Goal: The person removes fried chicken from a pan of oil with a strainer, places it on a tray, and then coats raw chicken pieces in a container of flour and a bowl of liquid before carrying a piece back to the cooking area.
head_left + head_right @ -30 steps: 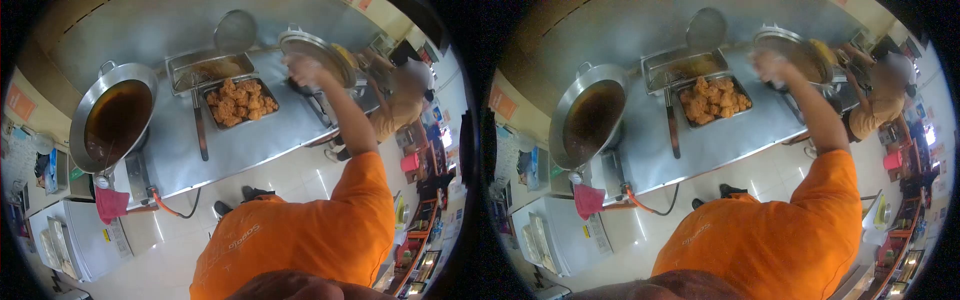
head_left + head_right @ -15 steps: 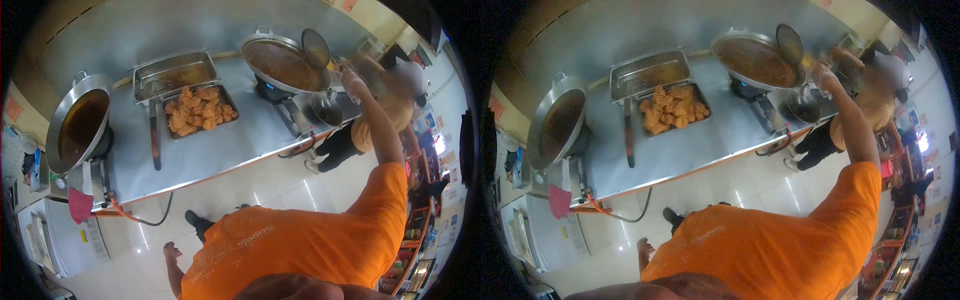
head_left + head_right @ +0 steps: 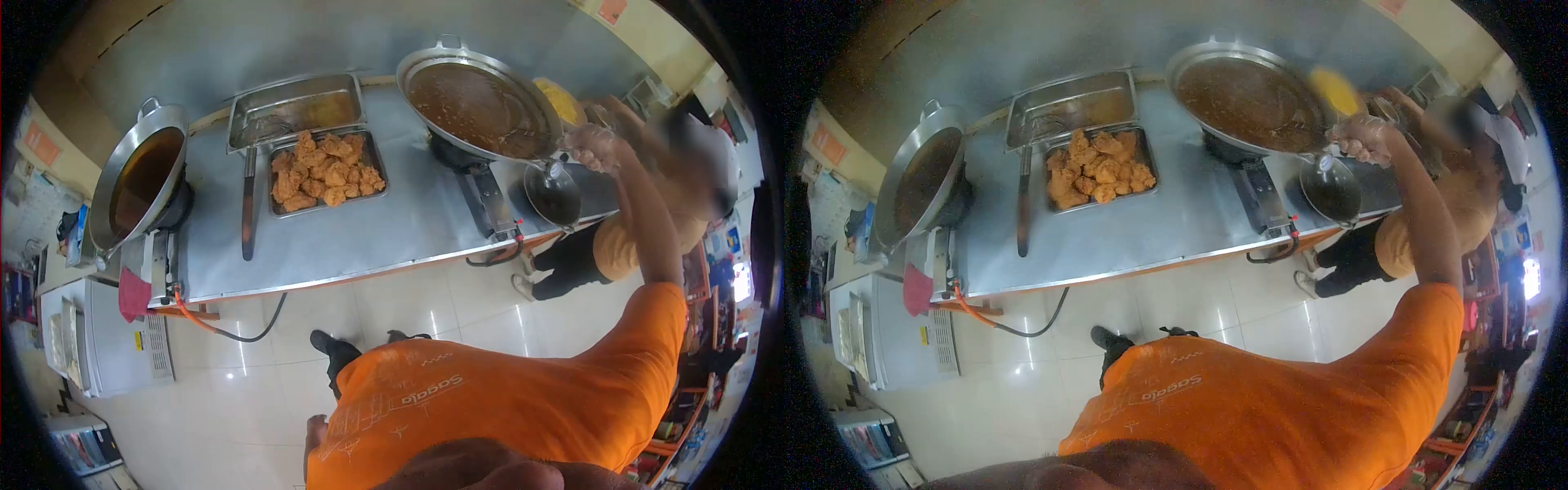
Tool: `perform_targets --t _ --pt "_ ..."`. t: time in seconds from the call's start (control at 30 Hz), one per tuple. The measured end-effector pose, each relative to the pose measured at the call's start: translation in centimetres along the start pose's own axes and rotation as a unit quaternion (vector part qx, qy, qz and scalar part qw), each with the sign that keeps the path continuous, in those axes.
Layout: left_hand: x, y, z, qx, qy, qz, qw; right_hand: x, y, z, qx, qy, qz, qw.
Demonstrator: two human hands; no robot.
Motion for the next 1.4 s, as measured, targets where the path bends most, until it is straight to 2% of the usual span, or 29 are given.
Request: perform_targets --t 0.1,0.13,0.2,0.43,0.47,0.57,0.67,0.77,0.97,1.07,1.13,1.2,1.3,1.37,1.4 --pt "0.8 -2.6 0.4 0.005 0.021 0.014 1.0 -0.8 -1.1 -1.6 -0.066 -0.039 -0.022 0.997" --pt "0.7 -2.9 0.5 0.009 0.025 0.014 1.0 -1.0 -1.5 -2.1 -0.1 -0.028 0.014 0.994" --pt "0.6 -2.4 0.7 0.022 0.029 0.01 0.999 -3.5 -1.4 -2.5 -0.133 -0.046 0.014 0.99" --pt "-0.5 5.2 1.8 0.114 0.044 -0.02 0.992 -7.0 -1.5 -3.9 -0.289 -0.09 0.0 0.953" --pt "-0.6 5.9 2.3 0.125 0.048 -0.023 0.991 -7.5 -1.4 -3.8 -0.293 -0.066 0.011 0.954" --pt "-0.3 6.8 2.9 0.139 0.055 -0.026 0.988 -8.4 -0.9 -3.6 -0.292 -0.075 0.028 0.953" --pt "-0.2 5.3 2.9 0.133 0.059 -0.012 0.989 -8.2 -0.5 -3.4 -0.317 -0.053 0.008 0.947" --pt "0.0 2.9 2.5 0.113 0.06 0.007 0.992 -9.3 0.6 -2.3 -0.3 -0.03 0.051 0.952" --pt "1.7 -0.3 1.0 0.095 0.072 0.054 0.991 -9.7 2.8 -0.2 -0.271 0.037 0.031 0.961" --pt "1.6 -0.1 0.1 0.095 0.051 0.055 0.993 -9.0 3.3 0.4 -0.254 0.044 0.045 0.965" --pt "3.4 2.7 0.1 0.093 0.037 0.067 0.993 -9.0 4.0 0.9 -0.262 0.063 0.051 0.962" --pt "1.4 2.5 -0.3 0.067 0.024 0.026 0.997 -8.3 4.2 1.2 -0.258 0.09 0.059 0.96" --pt "-2.2 2.2 -0.8 -0.063 0.008 -0.092 0.994 -6.0 4.0 0.9 -0.232 0.137 0.066 0.961" --pt "-2.3 3.1 -0.4 -0.099 0.032 -0.144 0.984 -5.3 4.0 1.0 -0.215 0.161 0.065 0.961" --pt "-1.9 3.6 -0.1 -0.02 0.022 -0.096 0.995 -4.6 3.8 0.9 -0.193 0.168 0.074 0.964"
Point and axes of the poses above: each hand's wrist, its own x-axis away from the middle knuckle, its own z-axis out of the back of the hand, y = z × x, the point moved 5 cm from there along -x, towards the middle knuckle, and after that the axes turned 14 degrees about y, right-handed, at the moved point
